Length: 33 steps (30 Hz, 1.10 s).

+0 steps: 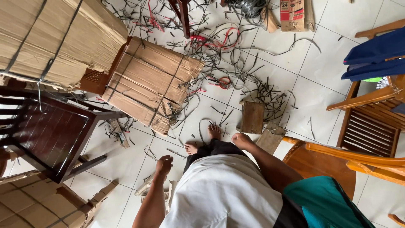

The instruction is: Wrapping a wooden chair with cardboard and securing it with plastic ties for protection.

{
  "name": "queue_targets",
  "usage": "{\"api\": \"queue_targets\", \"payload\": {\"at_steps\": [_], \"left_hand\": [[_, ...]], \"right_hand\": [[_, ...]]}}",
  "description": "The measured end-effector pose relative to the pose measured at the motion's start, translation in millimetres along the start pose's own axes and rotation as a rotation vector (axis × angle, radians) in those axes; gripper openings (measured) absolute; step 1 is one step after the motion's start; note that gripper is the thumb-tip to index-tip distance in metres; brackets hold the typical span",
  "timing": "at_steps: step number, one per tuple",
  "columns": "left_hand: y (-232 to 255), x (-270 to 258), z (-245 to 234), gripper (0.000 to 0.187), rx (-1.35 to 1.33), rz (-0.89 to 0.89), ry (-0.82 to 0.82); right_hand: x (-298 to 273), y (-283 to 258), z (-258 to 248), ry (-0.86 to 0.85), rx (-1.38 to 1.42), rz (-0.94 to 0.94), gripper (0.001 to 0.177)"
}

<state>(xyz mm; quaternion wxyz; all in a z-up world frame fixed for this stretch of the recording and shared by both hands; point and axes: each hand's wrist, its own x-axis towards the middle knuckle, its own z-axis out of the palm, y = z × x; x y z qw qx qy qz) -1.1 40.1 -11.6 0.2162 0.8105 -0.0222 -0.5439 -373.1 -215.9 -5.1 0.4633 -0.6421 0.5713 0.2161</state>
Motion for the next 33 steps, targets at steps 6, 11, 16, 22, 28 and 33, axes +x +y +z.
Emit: {"api": "queue_targets", "payload": {"at_steps": [6, 11, 16, 22, 28, 33], "left_hand": [[42.6, -23.1, 3.1, 0.047, -0.046, 0.044, 0.032], [47.1, -7.3, 16.6, 0.043, -0.017, 0.067, 0.006], [50.3, 7.3, 22.3, 0.042, 0.036, 0.022, 0.010], [80.9, 24.3, 30.7, 0.046, 0.030, -0.013, 0.103], [163.3, 69.8, 91.4, 0.040, 0.126, 0.040, 0.026], [321.1, 35.4, 172.2, 0.041, 0.118, 0.162, -0.051]], "right_hand": [[-21.6, -55.5, -7.1, 0.012, 0.060, -0.083, 0.038], [-29.4, -46.4, -11.8, 0.082, 0.118, -0.128, 0.035], [11.0, 3.7, -21.5, 0.207, 0.090, 0.063, 0.027], [47.1, 42.4, -51.3, 0.126, 0.118, -0.026, 0.034], [98.0, 46.7, -156.6, 0.205, 0.203, -0.156, 0.032], [99.0, 66.6, -221.1, 0.205, 0.335, -0.129, 0.032]]}}
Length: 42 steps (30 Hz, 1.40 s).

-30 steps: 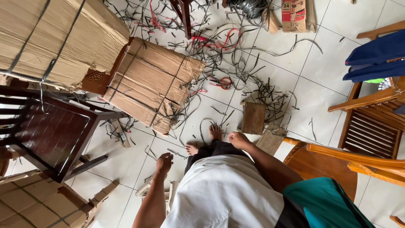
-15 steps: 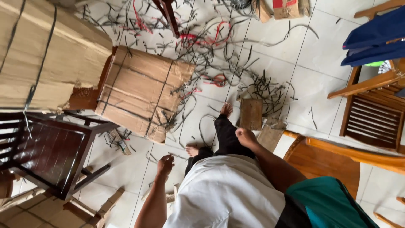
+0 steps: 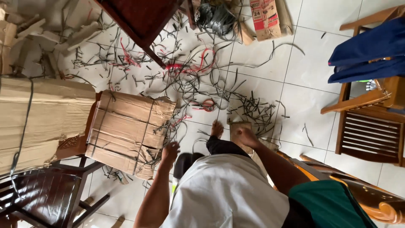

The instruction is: Wrapping a wooden chair with cardboard and securing it with plastic ties for protection.

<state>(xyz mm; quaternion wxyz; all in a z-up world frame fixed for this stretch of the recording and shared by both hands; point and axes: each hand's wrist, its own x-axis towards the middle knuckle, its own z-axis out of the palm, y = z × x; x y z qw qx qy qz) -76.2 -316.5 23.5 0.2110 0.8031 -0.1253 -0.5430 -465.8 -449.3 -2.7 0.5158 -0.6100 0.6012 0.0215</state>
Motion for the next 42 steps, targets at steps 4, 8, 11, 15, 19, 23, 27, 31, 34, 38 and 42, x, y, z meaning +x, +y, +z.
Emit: {"api": "queue_targets", "payload": {"at_steps": [4, 8, 11, 15, 19, 23, 27, 31, 34, 38, 42], "left_hand": [[60.4, 29.6, 45.1, 0.037, 0.008, 0.181, -0.052], [74.9, 49.8, 50.9, 0.038, 0.033, 0.186, -0.062], [57.6, 72.3, 45.5, 0.035, 0.248, 0.162, -0.067], [31.8, 108.5, 37.7, 0.043, 0.456, 0.089, -0.048], [47.8, 129.0, 36.6, 0.043, 0.507, 0.093, -0.057], [87.6, 159.2, 33.2, 0.041, 0.483, 0.096, -0.077], [153.8, 187.3, 24.8, 0.036, 0.230, 0.114, -0.020], [241.9, 157.7, 6.6, 0.041, 0.187, 0.132, -0.020], [275.2, 136.4, -3.0, 0.042, 0.258, 0.158, 0.016], [239.3, 168.0, 4.7, 0.044, 0.229, 0.099, 0.029], [195.3, 182.0, 35.6, 0.044, 0.088, -0.082, 0.051]], "right_hand": [[-1.5, -2.7, -47.0, 0.010, 0.108, 0.142, 0.037], [31.5, 94.0, -16.5, 0.056, 0.174, 0.268, 0.035], [27.3, 112.5, -6.5, -0.104, -0.439, 0.119, 0.036], [35.0, 146.5, 6.7, 0.037, -0.010, 0.293, 0.032], [62.2, 161.6, 19.2, -0.010, -0.024, 0.325, 0.036], [88.5, 93.8, -21.2, -0.049, -0.102, 0.324, 0.041], [144.6, 5.2, -79.5, 0.025, -0.093, 0.229, 0.038], [184.3, -83.9, -132.0, 0.030, 0.053, 0.087, 0.049], [200.0, -123.2, -149.2, 0.040, 0.183, 0.028, 0.049], [214.9, -123.8, -169.2, -0.041, 0.190, 0.026, 0.049], [239.8, -114.0, -222.3, -0.019, 0.160, 0.148, 0.043]]}}
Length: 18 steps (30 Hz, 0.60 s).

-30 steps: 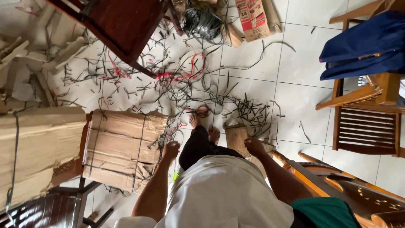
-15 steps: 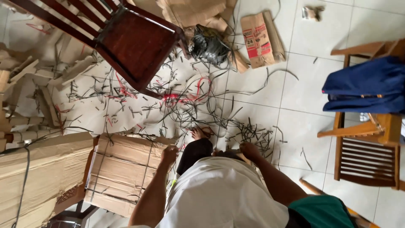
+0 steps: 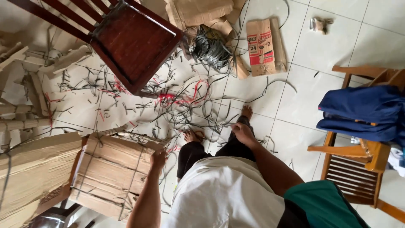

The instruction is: Wrapping a wooden chair with cardboard and securing it with plastic ties for protection.

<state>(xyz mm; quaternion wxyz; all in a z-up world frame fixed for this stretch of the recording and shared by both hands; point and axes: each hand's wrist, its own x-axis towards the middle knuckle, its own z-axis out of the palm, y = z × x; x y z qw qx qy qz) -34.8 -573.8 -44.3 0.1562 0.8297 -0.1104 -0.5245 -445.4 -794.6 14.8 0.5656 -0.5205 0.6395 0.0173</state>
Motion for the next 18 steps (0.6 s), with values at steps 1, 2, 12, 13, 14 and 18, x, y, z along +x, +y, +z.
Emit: {"api": "queue_targets", "payload": {"at_steps": [1, 2, 12, 13, 14, 18], "left_hand": [[-16.0, -2.6, 16.7, 0.046, -0.095, -0.062, 0.004], [-12.7, -14.4, 30.9, 0.046, -0.100, -0.072, 0.002], [64.4, -65.8, 263.5, 0.052, 0.353, -0.079, -0.023], [80.8, -77.1, 278.4, 0.056, 0.431, -0.100, 0.042], [89.6, -82.1, 288.1, 0.056, 0.444, -0.112, 0.034], [133.8, -87.8, 325.0, 0.060, 0.398, -0.104, -0.003]], "right_hand": [[3.0, 3.7, -18.2, 0.015, 0.006, 0.023, 0.043], [14.9, 12.1, -31.3, 0.008, -0.002, 0.029, 0.043], [104.9, 91.5, -220.7, -0.095, -0.321, 0.053, 0.034], [106.5, 99.1, -233.8, -0.120, -0.350, 0.047, 0.034], [102.5, 108.2, -248.6, -0.130, -0.343, 0.062, 0.034], [127.0, 161.2, -295.5, -0.067, -0.371, 0.166, 0.038]]}}
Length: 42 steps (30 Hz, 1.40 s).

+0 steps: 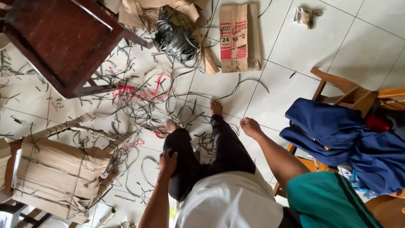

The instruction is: Wrapping a wooden chair with cardboard and securing it with plastic ties for protection.

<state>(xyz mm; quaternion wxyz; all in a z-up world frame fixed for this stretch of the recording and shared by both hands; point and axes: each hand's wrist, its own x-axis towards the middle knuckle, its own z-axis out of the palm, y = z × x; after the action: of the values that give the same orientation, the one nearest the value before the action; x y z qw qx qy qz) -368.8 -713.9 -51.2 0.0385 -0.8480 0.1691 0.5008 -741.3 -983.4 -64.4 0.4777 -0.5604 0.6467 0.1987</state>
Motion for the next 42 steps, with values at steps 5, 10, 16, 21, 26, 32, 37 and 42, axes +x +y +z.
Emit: {"api": "queue_targets", "payload": {"at_steps": [5, 10, 16, 21, 26, 32, 37, 42], "left_hand": [[20.4, 33.8, 65.7, 0.066, -0.016, 0.033, -0.171], [77.9, 35.5, 91.2, 0.075, 0.101, -0.111, -0.159], [161.1, 67.4, 46.6, 0.051, 0.242, -0.249, -0.031], [176.7, 103.8, 29.7, 0.053, 0.277, -0.295, 0.018], [187.9, 124.8, 17.5, 0.053, 0.240, -0.381, 0.043], [181.3, 127.0, 16.7, 0.047, 0.235, -0.403, 0.087], [166.8, 106.6, 25.7, 0.054, 0.216, -0.332, -0.004], [126.9, 77.1, 66.9, 0.079, -0.136, 0.001, 0.224]], "right_hand": [[46.8, 34.1, -15.8, 0.014, 0.040, 0.100, 0.036], [216.1, 141.3, 39.8, 0.010, -0.325, -0.282, 0.020], [361.7, 128.4, 36.9, 0.179, 0.099, 0.050, 0.038], [485.7, 146.4, 38.5, 0.393, 0.246, 0.088, 0.059], [530.8, 102.6, 24.5, 0.438, 0.798, 0.184, 0.079], [554.5, 64.1, 17.9, 0.253, 0.761, 0.356, 0.052], [467.0, -27.2, 49.8, 0.549, -0.110, -0.366, 0.019], [191.3, -198.4, 51.7, 0.269, -0.052, -0.689, 0.007]]}}
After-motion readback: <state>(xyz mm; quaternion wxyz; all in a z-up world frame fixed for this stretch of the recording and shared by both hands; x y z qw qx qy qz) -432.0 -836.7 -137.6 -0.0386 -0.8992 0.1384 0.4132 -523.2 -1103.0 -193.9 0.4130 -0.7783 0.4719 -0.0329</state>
